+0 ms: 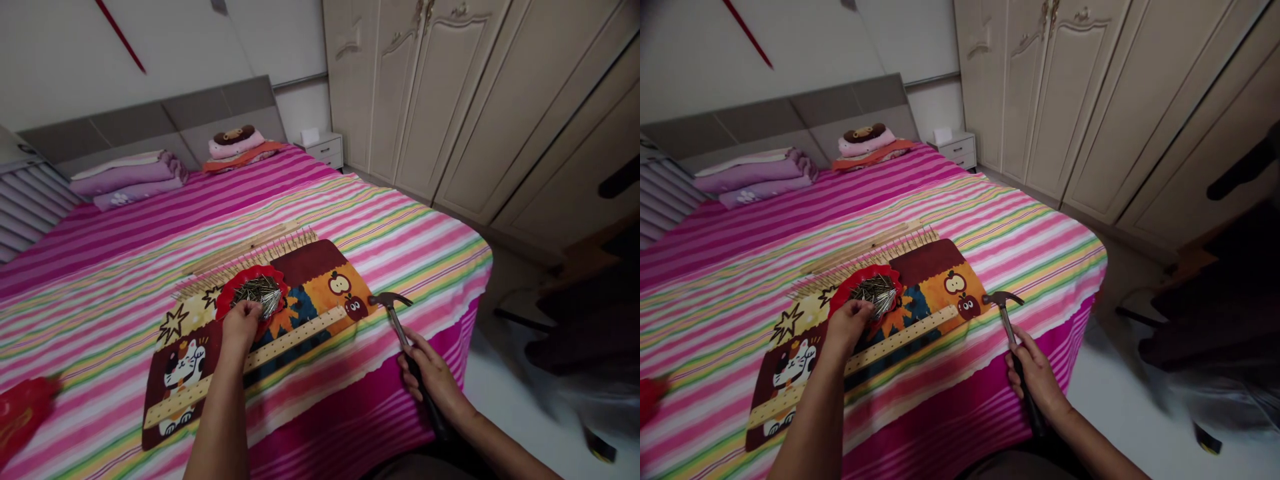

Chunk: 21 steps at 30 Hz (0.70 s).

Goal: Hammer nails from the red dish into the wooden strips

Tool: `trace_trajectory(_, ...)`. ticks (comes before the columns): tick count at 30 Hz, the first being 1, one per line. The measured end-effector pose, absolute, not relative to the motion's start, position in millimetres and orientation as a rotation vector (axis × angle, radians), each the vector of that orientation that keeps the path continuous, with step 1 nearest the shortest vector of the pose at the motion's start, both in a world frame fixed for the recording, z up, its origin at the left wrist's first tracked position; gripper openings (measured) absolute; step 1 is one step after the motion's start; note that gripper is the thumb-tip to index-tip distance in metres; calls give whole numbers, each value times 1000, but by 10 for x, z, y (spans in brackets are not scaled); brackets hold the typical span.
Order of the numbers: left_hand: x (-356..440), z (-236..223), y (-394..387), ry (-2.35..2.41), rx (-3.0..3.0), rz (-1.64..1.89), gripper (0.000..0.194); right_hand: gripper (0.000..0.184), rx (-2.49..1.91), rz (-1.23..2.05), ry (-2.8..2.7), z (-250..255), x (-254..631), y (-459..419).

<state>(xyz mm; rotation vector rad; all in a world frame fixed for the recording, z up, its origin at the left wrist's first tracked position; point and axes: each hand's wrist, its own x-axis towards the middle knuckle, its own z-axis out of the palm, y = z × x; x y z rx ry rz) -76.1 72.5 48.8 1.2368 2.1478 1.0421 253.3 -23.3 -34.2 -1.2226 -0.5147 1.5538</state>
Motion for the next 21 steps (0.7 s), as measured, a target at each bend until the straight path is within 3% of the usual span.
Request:
trace_trajectory(7,-599,640,504,1553,807,1375,45,55,-1218,1535,-540,-307,2520,-245)
trace_trajectory(14,-404,693,332,1497,768,1230,45,52,-1228,1544,-542,-283,2524,-248)
trace_trajectory(21,-214,413,322,1579,847,1201,44,56,-1231,1531,-521,-265,2511,-241)
